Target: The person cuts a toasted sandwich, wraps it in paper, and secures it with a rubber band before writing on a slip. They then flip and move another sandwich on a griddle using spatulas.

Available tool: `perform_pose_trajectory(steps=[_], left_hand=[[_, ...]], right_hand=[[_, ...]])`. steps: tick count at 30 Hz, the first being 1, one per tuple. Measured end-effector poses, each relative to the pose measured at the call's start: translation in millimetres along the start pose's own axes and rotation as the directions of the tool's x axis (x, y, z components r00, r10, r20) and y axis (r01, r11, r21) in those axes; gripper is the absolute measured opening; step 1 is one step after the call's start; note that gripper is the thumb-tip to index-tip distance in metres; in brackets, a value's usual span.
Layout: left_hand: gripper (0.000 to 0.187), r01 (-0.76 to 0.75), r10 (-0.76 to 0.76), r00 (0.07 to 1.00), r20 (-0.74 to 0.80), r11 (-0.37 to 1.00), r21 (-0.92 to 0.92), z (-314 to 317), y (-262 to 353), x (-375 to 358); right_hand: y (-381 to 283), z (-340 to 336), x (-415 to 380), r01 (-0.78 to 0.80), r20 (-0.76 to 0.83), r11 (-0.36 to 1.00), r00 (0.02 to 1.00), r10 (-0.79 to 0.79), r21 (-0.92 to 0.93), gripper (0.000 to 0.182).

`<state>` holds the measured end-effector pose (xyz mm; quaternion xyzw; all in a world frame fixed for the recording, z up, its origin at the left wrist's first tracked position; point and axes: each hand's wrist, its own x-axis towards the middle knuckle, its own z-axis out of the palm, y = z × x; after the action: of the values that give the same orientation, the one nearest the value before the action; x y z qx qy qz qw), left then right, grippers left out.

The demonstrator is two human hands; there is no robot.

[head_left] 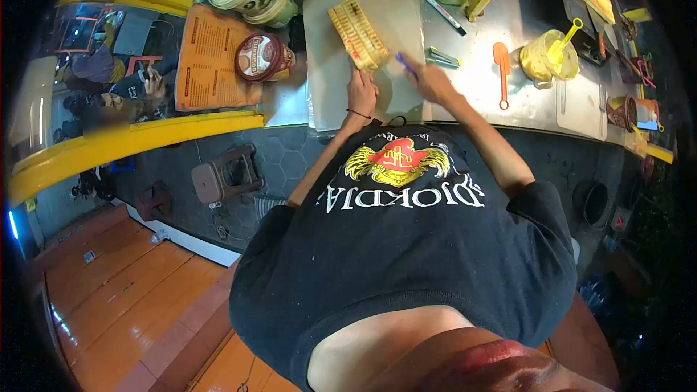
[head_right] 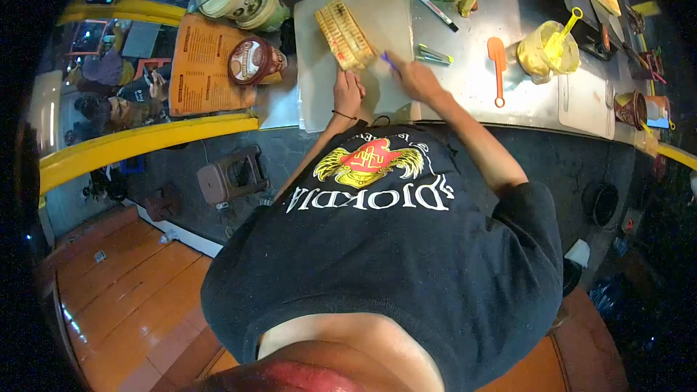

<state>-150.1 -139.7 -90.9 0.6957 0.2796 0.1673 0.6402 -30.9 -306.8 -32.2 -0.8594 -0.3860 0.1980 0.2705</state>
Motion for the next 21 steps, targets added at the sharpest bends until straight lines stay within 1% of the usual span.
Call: perform_pose_trajectory(steps=[2, 3, 4, 5, 6, 7, 8, 10, 11, 12, 14, 15, 16, 17, 18, 19, 20, 21], left_hand=[[0.046, 0.031, -0.049, 0.994, 0.094, 0.983, 0.182, -6.8, 4.6, 4.5], [0.047, 0.003, -0.032, 0.989, 0.145, 0.981, 0.195, -13.9, 13.0, 5.3], [0.047, -0.008, -0.020, 0.989, 0.149, 0.982, 0.188, -17.1, 17.3, 16.7], [0.049, -0.276, 0.238, 0.960, 0.146, 0.883, 0.380, -19.6, 21.5, 24.2], [0.052, -0.491, 0.468, 0.862, 0.194, 0.678, 0.548, -23.1, 22.0, 25.9], [0.053, -0.367, 0.281, 0.930, 0.236, 0.692, 0.621, -22.4, 59.3, 23.9], [0.053, -0.369, 0.282, 0.929, 0.238, 0.694, 0.617, -17.9, 84.6, 26.7], [0.054, -0.387, 0.134, 0.918, 0.372, 0.497, 0.776, -9.4, 117.6, 28.8], [0.054, -0.390, 0.080, 0.914, 0.398, 0.448, 0.804, -5.4, 126.9, 29.9], [0.054, -0.394, 0.087, 0.913, 0.399, 0.446, 0.804, -7.3, 126.3, 30.1], [0.052, -0.422, 0.147, 0.898, 0.414, 0.554, 0.718, -13.3, 115.7, 30.0], [0.052, -0.455, 0.259, 0.890, 0.375, 0.539, 0.709, -21.8, 95.6, 32.7], [0.052, -0.466, 0.271, 0.885, 0.379, 0.535, 0.705, -30.3, 88.2, 29.6], [0.052, -0.258, 0.115, 0.956, 0.270, 0.769, 0.584, -39.2, 82.8, 22.2], [0.052, -0.010, -0.078, 0.977, 0.199, 0.913, 0.409, -43.5, 74.1, 18.9], [0.052, -0.014, -0.077, 0.976, 0.206, 0.912, 0.410, -41.4, 54.8, 22.9], [0.052, -0.032, -0.063, 0.956, 0.287, 0.949, 0.314, -39.2, 31.3, 28.6], [0.051, -0.039, -0.043, 0.931, 0.362, 0.976, 0.216, -40.7, 18.5, 31.9]], right_hand=[[-2.6, 26.7, -10.4, 0.086, -0.145, 0.981, 0.988, -0.061, 0.173, 0.042], [-6.6, 33.8, -9.3, 0.202, -0.271, 0.931, 0.955, -0.119, 0.303, 0.043], [-5.0, 34.3, -3.8, 0.206, -0.280, 0.934, 0.952, -0.123, 0.293, 0.043], [-5.3, 39.1, -3.0, 0.105, -0.202, 0.891, 0.979, -0.015, 0.441, 0.043], [-10.5, 42.9, -5.7, -0.009, -0.105, 0.818, 0.991, 0.085, 0.575, 0.043], [-21.8, 31.8, -8.2, -0.222, 0.118, 0.559, 0.969, 0.216, 0.799, 0.039], [-23.5, 26.4, -11.5, -0.222, 0.115, 0.561, 0.969, 0.220, 0.797, 0.039], [-22.1, 16.7, -22.4, -0.322, 0.278, 0.267, 0.942, 0.189, 0.908, 0.036], [-21.3, 9.0, -38.5, -0.361, 0.313, 0.293, 0.928, 0.201, 0.885, 0.036], [-21.2, 1.4, -63.9, -0.397, 0.343, 0.315, 0.915, 0.213, 0.862, 0.036], [-5.0, -11.2, -118.5, -0.429, 0.389, 0.326, 0.903, 0.182, 0.842, 0.038], [0.5, -15.3, -145.9, -0.436, 0.378, 0.326, 0.897, 0.229, 0.839, 0.038], [4.0, -17.0, -167.4, -0.447, 0.369, 0.322, 0.887, 0.277, 0.835, 0.038], [5.4, -18.6, -179.8, -0.440, 0.360, 0.321, 0.890, 0.280, 0.839, 0.038], [5.1, -19.7, -190.6, -0.458, 0.349, 0.370, 0.879, 0.326, 0.809, 0.038], [5.2, -20.3, -195.4, -0.479, 0.337, 0.416, 0.866, 0.371, 0.773, 0.039], [6.5, -12.0, -192.9, -0.478, 0.336, 0.411, 0.865, 0.372, 0.776, 0.039], [6.1, 4.2, -186.4, -0.291, 0.076, 0.708, 0.945, 0.319, 0.644, 0.039]])
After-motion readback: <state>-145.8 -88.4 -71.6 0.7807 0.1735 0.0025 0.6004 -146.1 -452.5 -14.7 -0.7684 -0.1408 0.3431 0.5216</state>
